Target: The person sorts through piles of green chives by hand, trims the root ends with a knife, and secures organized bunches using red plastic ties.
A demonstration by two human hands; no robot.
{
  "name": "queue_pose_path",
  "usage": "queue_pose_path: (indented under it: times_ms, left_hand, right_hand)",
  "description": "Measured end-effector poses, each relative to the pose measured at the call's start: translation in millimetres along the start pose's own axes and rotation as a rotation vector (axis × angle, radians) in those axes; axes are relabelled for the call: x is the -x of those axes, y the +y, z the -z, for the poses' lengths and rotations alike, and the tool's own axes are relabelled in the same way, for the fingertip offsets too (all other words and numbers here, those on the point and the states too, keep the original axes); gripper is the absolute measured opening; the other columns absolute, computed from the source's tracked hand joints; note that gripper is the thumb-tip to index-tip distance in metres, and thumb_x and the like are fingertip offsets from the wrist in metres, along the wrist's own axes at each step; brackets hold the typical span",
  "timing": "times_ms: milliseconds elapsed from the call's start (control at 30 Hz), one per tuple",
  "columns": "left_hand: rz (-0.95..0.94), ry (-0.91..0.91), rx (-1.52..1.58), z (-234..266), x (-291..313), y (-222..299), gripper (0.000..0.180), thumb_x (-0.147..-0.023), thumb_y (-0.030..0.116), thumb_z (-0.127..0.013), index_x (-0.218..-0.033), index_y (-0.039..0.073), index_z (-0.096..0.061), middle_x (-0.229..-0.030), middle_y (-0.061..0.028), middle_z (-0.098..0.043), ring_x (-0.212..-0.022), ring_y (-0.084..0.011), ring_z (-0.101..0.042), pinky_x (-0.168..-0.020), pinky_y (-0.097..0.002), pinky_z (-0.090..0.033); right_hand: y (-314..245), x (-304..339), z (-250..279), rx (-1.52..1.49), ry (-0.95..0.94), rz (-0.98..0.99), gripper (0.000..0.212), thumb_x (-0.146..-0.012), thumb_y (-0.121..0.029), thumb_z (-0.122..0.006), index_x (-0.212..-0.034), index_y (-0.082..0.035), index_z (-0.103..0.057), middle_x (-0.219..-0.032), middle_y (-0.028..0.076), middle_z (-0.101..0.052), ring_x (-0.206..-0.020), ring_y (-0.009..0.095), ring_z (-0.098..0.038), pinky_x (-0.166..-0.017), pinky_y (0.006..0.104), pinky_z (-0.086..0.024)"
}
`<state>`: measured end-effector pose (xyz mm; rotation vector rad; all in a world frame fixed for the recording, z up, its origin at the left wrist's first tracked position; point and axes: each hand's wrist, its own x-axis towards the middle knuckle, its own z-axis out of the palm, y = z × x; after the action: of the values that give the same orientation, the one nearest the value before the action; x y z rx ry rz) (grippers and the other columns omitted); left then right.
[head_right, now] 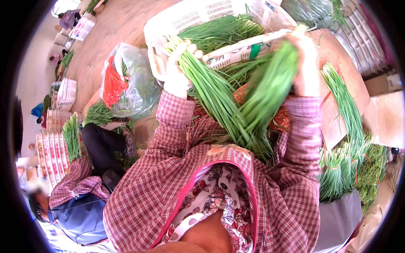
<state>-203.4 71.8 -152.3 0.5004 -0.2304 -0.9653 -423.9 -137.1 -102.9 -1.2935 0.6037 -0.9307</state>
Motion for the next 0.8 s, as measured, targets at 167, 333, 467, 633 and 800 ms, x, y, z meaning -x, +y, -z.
queue_pose_path:
  times_ms: [167, 333, 467, 633, 800]
  left_hand:
    - [0.034, -0.127, -0.058, 11.4, -1.9, 35.9, 0.036, -0.088, 0.018, -0.065, -0.119, 0.002, -0.055, -0.076, -0.0003, -0.056, -0.068, -0.0165, -0.056, -0.067, -0.0334, -0.051]
    - [0.112, -0.213, -0.204, -23.6, 15.4, 17.5, 0.051, -0.090, 0.020, -0.060, -0.134, 0.000, -0.046, -0.078, 0.0003, -0.050, -0.072, -0.0157, -0.052, -0.067, -0.0299, -0.047]
    - [0.088, -0.253, -0.115, -50.8, 11.5, -10.2, 0.040, -0.091, 0.015, -0.058, -0.126, -0.002, -0.054, -0.120, -0.0154, -0.062, -0.109, -0.0286, -0.062, -0.092, -0.0397, -0.054]
    - [-0.032, -0.251, -0.519, -54.9, 38.3, 9.5, 0.040, -0.089, 0.014, -0.061, -0.125, -0.002, -0.054, -0.113, -0.0112, -0.065, -0.097, -0.0170, -0.065, -0.080, -0.0289, -0.056]
    - [0.238, -0.148, -0.205, -39.9, 32.6, -8.4, 0.043, -0.083, 0.011, -0.064, -0.123, -0.002, -0.055, -0.104, -0.0135, -0.068, -0.086, -0.0211, -0.069, -0.077, -0.0325, -0.059]
  right_hand:
    - [-66.6, -43.8, 163.5, -0.122, 0.014, -0.038, 0.036, -0.091, -0.032, -0.061, -0.115, -0.006, -0.062, -0.094, 0.008, -0.065, -0.083, 0.018, -0.064, -0.078, 0.0346, -0.053]
    - [-64.3, 8.7, -16.0, 0.261, -0.051, 0.035, 0.036, -0.083, -0.026, -0.074, -0.112, -0.007, -0.065, -0.086, 0.001, -0.064, -0.070, 0.009, -0.061, -0.061, 0.0229, -0.049]
    - [-23.7, 19.7, -98.7, 0.001, -0.391, 0.007, 0.036, -0.082, -0.014, -0.077, -0.114, -0.006, -0.063, -0.087, 0.000, -0.070, -0.069, 0.007, -0.065, -0.060, 0.0210, -0.051]
    - [-13.1, 30.6, -137.2, -0.351, -0.462, -0.038, 0.044, -0.085, -0.011, -0.072, -0.124, -0.003, -0.055, -0.101, 0.002, -0.068, -0.095, 0.010, -0.063, -0.087, 0.0248, -0.050]
    - [7.5, 39.4, -132.6, 0.076, -0.412, 0.249, 0.052, -0.088, -0.017, -0.069, -0.133, -0.002, -0.048, -0.122, 0.009, -0.058, -0.112, 0.015, -0.056, -0.098, 0.0296, -0.044]
